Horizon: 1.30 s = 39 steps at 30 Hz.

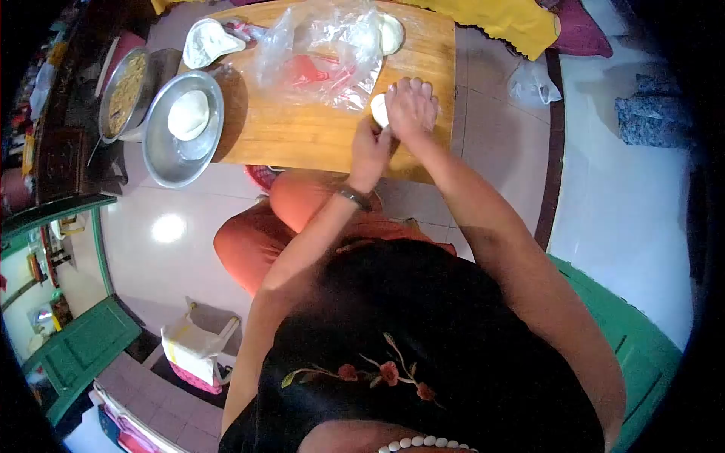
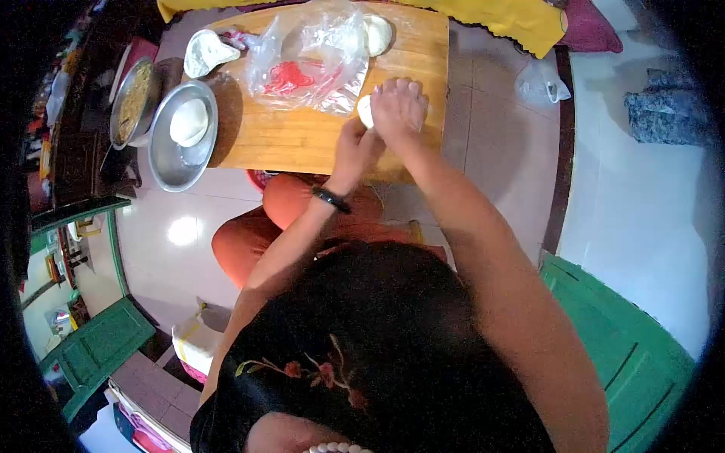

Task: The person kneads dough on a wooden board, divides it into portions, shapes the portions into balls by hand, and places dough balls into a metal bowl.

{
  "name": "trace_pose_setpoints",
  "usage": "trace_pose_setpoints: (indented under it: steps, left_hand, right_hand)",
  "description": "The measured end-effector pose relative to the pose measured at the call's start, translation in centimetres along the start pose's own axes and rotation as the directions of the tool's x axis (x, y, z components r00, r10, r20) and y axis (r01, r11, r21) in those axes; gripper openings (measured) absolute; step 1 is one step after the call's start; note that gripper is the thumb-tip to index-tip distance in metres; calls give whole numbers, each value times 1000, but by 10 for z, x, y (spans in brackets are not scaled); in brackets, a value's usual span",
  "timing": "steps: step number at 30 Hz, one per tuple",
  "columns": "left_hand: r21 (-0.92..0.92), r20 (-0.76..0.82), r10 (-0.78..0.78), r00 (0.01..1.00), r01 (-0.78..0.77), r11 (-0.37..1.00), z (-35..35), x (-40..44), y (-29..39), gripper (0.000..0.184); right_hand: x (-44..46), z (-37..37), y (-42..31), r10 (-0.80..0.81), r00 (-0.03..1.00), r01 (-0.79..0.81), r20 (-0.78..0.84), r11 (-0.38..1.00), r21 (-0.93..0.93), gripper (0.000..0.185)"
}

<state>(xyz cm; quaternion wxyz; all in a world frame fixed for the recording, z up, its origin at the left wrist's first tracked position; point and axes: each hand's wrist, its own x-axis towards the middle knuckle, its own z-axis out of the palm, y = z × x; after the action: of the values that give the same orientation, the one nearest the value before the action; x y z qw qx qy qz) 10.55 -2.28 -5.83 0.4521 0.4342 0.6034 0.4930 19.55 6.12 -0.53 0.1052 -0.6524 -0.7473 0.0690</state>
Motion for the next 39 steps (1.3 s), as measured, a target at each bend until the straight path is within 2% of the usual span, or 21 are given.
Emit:
trace_pose_setpoints:
  steps: [2, 3, 4, 5, 6, 9, 11, 13, 15, 19, 20, 23, 24, 27, 28, 30, 32, 33, 35, 36, 39]
  left_hand:
    - [-114, -104, -51, 993, 39, 993, 20, 8, 0, 24]
    - [-230, -85, -128, 988, 105, 968, 22, 19, 0, 23]
    - [-128, -184, 33, 982, -57, 990, 22, 18, -4, 26]
    - [-11, -268, 195, 944, -205, 979, 18, 8, 12, 28]
    - [119, -330, 352, 876, -331, 936, 13, -2, 31, 31]
    - [305, -25, 370, 929, -345, 888, -23, -38, 69, 43]
    - [399, 26, 391, 920, -368, 840, -27, -47, 61, 40]
    - [472, 38, 411, 911, -379, 796, -37, -40, 55, 36]
    - [505, 17, 423, 906, -373, 778, -43, -29, 54, 33]
    - [645, -159, 390, 907, -203, 736, -66, -14, 50, 21]
    - [605, -175, 445, 878, -261, 752, -73, -14, 45, 18]
    - [384, -126, 190, 974, -128, 914, -89, -22, 51, 14]
    - [184, -128, 154, 980, -130, 974, -89, -19, 35, 11]
    - [164, -258, 213, 942, -174, 971, -77, -10, 21, 10]
    - [136, -147, 30, 989, -10, 991, -81, -6, 23, 16]
    - [270, -156, 96, 983, -51, 962, -74, -12, 26, 26]
    - [264, -89, 87, 992, -60, 963, -63, -22, 36, 41]
    - [343, -75, 188, 979, -151, 927, -56, -32, 45, 39]
    - [487, -13, 388, 921, -333, 807, -45, -45, 60, 36]
    - [557, -11, 390, 921, -318, 767, -40, -44, 56, 37]
    - [582, 67, 395, 916, -358, 731, -48, -42, 53, 37]
  right_hand:
    - [6, 5, -1, 124, 992, -124, -2, 992, 28, 41]
    - [6, 2, 0, 251, 960, -280, 126, 873, 400, 43]
    - [6, -1, 3, 301, 907, -421, 295, 601, 680, 45]
    - [6, -2, 6, 268, 840, -531, 472, 229, 816, 46]
    - [-6, -1, 12, 186, 817, -551, 546, -27, 834, 43]
    - [-49, -4, 13, 269, 928, -341, 257, 338, 877, 34]
    - [-70, -5, 4, 127, 992, -90, 19, 583, 808, 32]
    - [-71, 1, -8, -59, 973, 196, -224, 728, 657, 28]
    - [-70, 9, -14, -256, 864, 443, -433, 794, 415, 22]
    - [-50, 5, -50, -389, 893, 430, -226, 886, 173, 17]
    - [-42, 15, -55, -381, 909, 395, -166, 917, 57, 18]
    - [-21, 8, -70, -335, 942, 335, 4, 942, 12, 23]
    - [-17, 12, -71, -323, 946, 323, 19, 946, -7, 25]
    - [-10, 33, -68, -310, 940, 315, -144, 949, 13, 30]
    - [-6, 38, -61, -223, 974, 226, -37, 946, 232, 32]
    - [3, 41, -38, -123, 966, -36, 227, 807, 589, 37]
    - [-8, 32, -9, -98, 970, -150, 224, 488, 860, 31]
    - [-18, 9, -2, -29, 917, -367, 398, 329, 870, 26]
    - [-43, 2, 1, -99, 995, 37, 33, 627, 778, 21]
    - [-52, -1, 0, -184, 973, 229, -137, 736, 638, 18]
    - [-72, -2, -9, -372, 888, 451, -271, 818, 357, 15]
